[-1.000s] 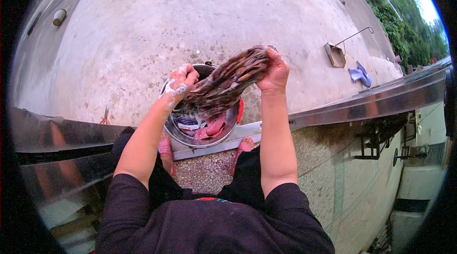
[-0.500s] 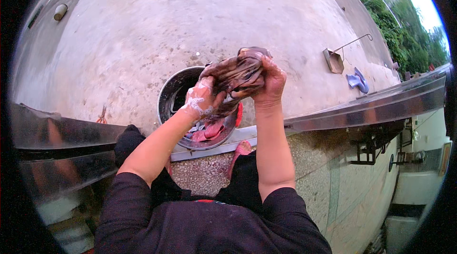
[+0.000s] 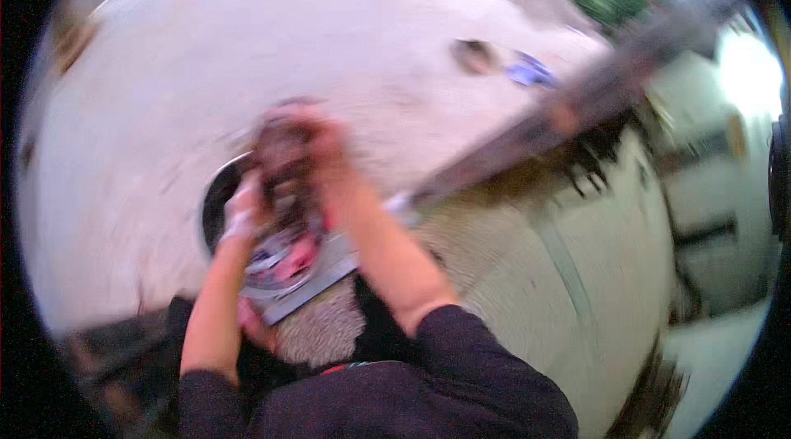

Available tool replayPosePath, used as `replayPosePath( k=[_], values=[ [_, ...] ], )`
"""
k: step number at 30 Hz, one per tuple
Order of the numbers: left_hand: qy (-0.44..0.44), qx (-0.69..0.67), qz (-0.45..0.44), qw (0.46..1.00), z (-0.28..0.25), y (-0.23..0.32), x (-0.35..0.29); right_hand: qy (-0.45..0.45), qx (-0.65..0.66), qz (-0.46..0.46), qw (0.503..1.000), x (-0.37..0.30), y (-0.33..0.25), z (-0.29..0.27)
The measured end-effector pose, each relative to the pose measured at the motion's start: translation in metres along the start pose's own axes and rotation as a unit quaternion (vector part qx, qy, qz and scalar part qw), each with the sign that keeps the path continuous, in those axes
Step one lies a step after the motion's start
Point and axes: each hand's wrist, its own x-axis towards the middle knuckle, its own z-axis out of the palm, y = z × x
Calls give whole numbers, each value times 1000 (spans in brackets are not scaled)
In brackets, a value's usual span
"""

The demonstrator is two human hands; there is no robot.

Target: Washing pieces of clothing by hand in a bucket filled with sudsy water.

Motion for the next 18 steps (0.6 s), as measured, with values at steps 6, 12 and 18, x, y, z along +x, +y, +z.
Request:
replayPosePath(
  k=[6, 12, 18],
  values=[
    [106, -210, 61, 970, -42, -30, -26, 5, 165, 50, 985, 24, 59, 49],
    [73, -117, 24, 990, -4, -142, 27, -29, -28, 63, 997, 21, 60, 39],
    [-25, -376, 87, 922, -14, -243, 76, -147, -112, -254, 949, 68, 82, -5]
  ],
)
